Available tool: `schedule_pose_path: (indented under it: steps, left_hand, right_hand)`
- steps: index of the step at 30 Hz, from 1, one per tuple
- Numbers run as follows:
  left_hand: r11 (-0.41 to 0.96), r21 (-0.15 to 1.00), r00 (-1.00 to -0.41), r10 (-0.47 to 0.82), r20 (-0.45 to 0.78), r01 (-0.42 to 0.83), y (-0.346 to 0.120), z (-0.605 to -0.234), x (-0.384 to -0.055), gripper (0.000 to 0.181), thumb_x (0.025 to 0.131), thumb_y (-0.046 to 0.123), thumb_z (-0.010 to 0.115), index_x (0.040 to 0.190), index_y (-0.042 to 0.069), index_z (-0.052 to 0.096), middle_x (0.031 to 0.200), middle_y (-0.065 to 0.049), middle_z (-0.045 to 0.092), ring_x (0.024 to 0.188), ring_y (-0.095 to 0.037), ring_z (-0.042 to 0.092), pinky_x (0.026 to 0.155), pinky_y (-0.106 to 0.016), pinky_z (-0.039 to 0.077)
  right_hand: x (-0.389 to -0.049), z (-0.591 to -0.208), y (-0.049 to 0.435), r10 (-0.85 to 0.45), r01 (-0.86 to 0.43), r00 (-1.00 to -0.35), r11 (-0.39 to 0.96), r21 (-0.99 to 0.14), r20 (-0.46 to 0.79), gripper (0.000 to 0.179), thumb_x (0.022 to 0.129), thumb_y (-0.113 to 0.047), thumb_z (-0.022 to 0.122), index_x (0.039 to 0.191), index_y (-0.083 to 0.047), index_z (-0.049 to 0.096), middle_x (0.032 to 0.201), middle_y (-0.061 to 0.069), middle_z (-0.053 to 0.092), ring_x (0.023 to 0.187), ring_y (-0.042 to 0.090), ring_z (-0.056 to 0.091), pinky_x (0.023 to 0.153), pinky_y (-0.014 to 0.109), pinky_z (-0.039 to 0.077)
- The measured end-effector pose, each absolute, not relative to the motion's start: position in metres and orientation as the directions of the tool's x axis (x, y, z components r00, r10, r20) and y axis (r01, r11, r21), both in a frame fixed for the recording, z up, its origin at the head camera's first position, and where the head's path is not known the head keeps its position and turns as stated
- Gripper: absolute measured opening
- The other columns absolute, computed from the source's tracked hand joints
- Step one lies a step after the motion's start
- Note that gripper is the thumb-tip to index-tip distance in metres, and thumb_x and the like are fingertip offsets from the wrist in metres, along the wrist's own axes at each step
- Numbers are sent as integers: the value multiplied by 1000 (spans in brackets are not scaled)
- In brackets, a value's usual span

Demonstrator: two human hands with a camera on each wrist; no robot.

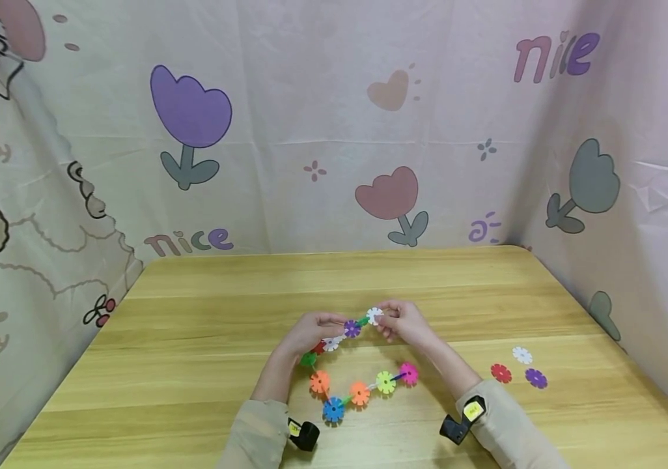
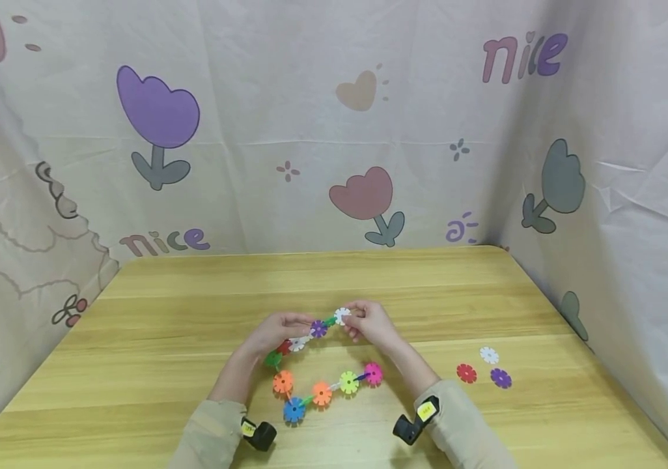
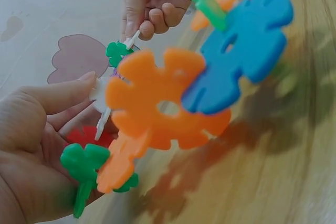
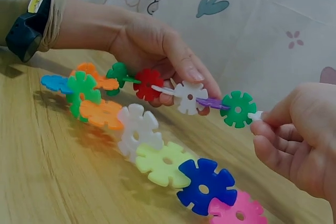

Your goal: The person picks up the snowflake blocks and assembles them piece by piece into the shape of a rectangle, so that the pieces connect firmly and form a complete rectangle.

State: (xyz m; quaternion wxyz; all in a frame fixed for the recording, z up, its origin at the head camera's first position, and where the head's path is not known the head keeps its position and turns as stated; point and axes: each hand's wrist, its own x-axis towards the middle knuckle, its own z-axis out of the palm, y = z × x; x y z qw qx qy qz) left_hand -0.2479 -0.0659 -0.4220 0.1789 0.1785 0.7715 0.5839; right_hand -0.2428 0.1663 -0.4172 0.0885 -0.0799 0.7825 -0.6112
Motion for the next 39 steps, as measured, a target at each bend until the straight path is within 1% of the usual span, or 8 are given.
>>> schedule_pose_path:
  steps: [5, 13, 19, 24, 27, 31, 35, 39]
  left_hand:
    - [264, 961, -872, 486, -61, 79, -68, -421, -247, 31, 89, 14, 61, 115, -3, 61, 108, -17, 64, 100, -28, 60, 87, -39, 47]
    - [261, 961, -877, 478, -50, 88, -70, -419, -247, 32, 88, 15, 63, 115, -2, 62, 109, -16, 64, 101, -29, 60, 87, -40, 47]
    - [251, 963, -869, 493, -44, 94, -71, -418, -246, 31, 88, 15, 62, 114, -2, 62, 109, -17, 64, 101, -29, 59, 88, -40, 47]
    - [250, 964, -866, 498, -46, 92, -70, -418, -247, 31, 88, 14, 62, 115, -2, 62, 108, -17, 64, 100, -29, 60, 88, -40, 47]
    - [257, 962, -862, 505, -55, 89, -67, -417, -248, 33, 88, 15, 63, 116, -2, 61, 110, -18, 63, 101, -29, 59, 88, -40, 47]
    - [275, 958, -841, 536, -79, 86, -65, -413, -246, 36, 89, 15, 62, 120, -2, 58, 113, -20, 61, 105, -32, 58, 88, -42, 47]
    - [305, 950, -817, 563, -123, 67, -63, -411, -245, 38, 90, 14, 60, 125, -1, 55, 116, -21, 59, 107, -34, 56, 89, -43, 46]
    - [309, 950, -808, 568, -155, 35, -63, -413, -245, 41, 91, 13, 59, 128, -2, 52, 118, -22, 58, 109, -34, 55, 91, -44, 45]
  right_hand:
    - [-241, -412, 161, -235, -34, -972, 216, -976, -18, 27, 88, -2, 58, 112, 11, 55, 76, 20, 62, 56, 13, 55, 52, 24, 51]
    - [-240, -412, 157, -229, -46, -973, 199, -979, 0, 23, 87, 2, 58, 107, 12, 56, 70, 11, 61, 55, 13, 54, 51, 24, 50]
    - [-239, -416, 158, -235, -54, -972, 171, -984, 13, 25, 86, 3, 58, 109, 13, 55, 68, 7, 61, 55, 12, 54, 51, 23, 50]
    - [-238, -417, 157, -234, -51, -972, 166, -985, 11, 26, 86, 2, 59, 110, 12, 55, 68, 6, 60, 55, 11, 54, 52, 23, 50]
    - [-238, -415, 160, -239, -80, -970, 164, -983, 39, 27, 86, 0, 59, 110, 11, 56, 69, 7, 60, 55, 11, 54, 52, 23, 51]
    - [-237, -413, 162, -253, -125, -965, 205, -971, 71, 29, 88, -2, 59, 113, 11, 56, 71, 13, 61, 57, 13, 56, 52, 25, 52]
    - [-239, -411, 160, -251, -93, -968, 268, -959, 24, 30, 90, -3, 57, 118, 10, 56, 76, 20, 61, 61, 16, 57, 55, 27, 52]
    - [-244, -412, 157, -267, -90, -964, 311, -946, 4, 33, 92, -2, 53, 123, 10, 52, 77, 22, 59, 64, 19, 56, 56, 27, 52]
